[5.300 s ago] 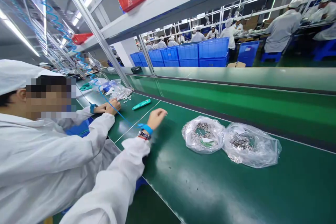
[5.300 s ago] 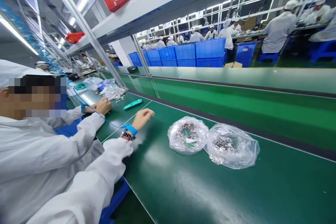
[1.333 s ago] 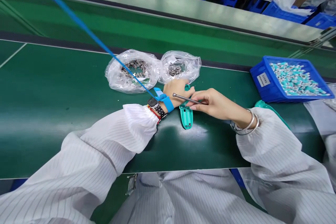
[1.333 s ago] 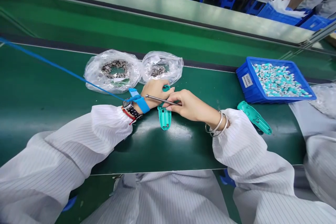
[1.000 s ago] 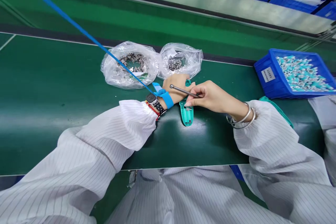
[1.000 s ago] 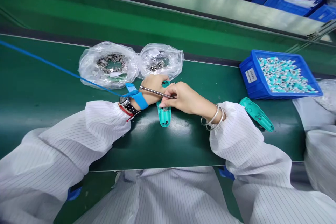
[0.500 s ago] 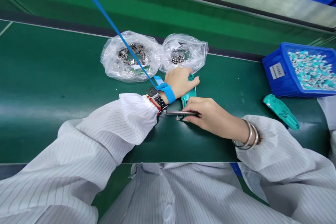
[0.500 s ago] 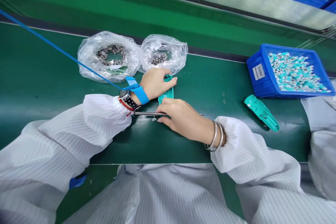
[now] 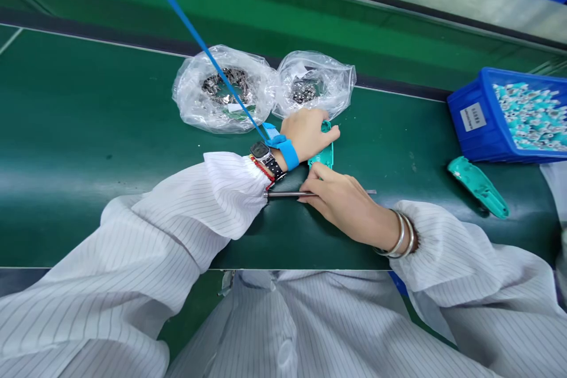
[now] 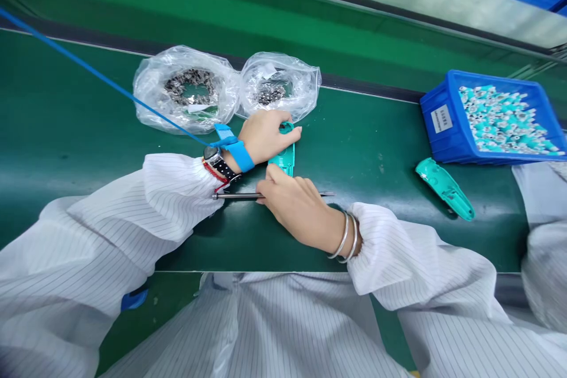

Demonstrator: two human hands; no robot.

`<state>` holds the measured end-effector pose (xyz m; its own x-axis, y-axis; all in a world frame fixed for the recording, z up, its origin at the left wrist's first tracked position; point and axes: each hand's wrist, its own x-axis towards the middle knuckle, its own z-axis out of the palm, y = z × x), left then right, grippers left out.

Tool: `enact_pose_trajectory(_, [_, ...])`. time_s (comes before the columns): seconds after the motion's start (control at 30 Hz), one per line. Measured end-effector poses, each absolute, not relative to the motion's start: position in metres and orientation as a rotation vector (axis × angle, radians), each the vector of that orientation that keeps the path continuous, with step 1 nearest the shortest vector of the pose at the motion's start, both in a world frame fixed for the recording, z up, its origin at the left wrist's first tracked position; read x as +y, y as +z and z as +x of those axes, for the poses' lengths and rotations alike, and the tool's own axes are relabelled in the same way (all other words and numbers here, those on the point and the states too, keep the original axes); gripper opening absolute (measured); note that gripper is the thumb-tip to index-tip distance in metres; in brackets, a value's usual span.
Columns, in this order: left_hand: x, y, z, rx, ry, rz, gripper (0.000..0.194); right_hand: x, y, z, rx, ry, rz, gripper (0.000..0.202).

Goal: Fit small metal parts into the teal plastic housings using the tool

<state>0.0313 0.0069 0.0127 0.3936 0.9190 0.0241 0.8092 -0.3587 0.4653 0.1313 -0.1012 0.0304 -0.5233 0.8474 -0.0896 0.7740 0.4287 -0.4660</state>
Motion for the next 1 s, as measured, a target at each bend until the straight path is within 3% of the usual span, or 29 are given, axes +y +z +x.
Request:
enact_pose_trajectory(0.3, [0.008, 0.012, 0.030, 1.468, 0.431, 2.260, 0.033, -0.071, 0.059, 0.163, -2.088, 0.968, -1.403, 0.012])
enact_pose_trajectory(0.43, [0.009, 0.013, 0.030, 1.484, 0.383, 2.248, 0.034, -0.060, 0.051, 0.164, -2.029, 0.999, -1.342, 0.003])
enact_pose_trajectory(0.7, [0.010, 0.010, 0.031, 1.510, 0.399, 2.238, 0.035, -0.056, 0.032, 0.161, -1.866, 1.112, -1.401, 0.007])
enact_pose_trajectory(1.0, [0.008, 0.013, 0.031, 1.485, 0.388, 2.253, 0.035, -0.058, 0.035, 0.164, -2.186, 0.777, -1.245, 0.010])
